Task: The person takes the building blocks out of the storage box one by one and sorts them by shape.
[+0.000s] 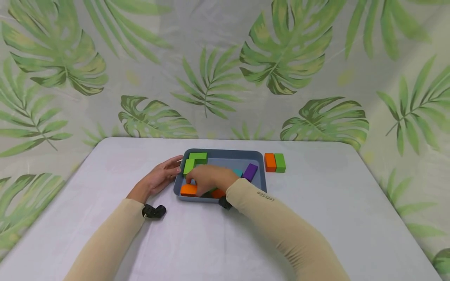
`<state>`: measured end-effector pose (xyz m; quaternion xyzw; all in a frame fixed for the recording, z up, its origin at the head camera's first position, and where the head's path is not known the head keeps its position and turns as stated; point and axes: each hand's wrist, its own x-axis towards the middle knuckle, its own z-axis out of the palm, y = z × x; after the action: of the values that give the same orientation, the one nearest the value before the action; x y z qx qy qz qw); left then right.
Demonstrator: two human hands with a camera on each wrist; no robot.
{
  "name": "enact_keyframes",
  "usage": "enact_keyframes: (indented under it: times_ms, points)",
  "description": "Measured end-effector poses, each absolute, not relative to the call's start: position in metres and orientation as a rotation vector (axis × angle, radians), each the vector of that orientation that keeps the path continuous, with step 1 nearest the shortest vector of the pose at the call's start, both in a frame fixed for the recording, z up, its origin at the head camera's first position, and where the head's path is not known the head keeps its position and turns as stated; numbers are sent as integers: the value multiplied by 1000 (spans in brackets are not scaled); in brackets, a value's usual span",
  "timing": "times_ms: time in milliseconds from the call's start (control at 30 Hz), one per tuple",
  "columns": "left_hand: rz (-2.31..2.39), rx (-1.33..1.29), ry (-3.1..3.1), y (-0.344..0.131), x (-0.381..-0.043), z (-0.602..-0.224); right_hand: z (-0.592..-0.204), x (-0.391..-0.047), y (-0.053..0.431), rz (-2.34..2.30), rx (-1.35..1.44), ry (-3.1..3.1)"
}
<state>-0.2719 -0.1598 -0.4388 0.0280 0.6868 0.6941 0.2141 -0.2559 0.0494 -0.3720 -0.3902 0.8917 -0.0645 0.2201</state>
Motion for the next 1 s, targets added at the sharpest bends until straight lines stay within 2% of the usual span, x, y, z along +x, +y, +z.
enact_keyframes:
  times_ms: [333,867,1000]
  points:
    - [1930,81,1901,-160,-272,-439,-375,-251,49,-181,-1178,2431]
    - [1931,126,1901,-162,-273,-442,-379,-256,49,-259,-955,2496]
    - [1936,130,1899,-163,-273,-443,-380,-255,49,-219,-1041,2516]
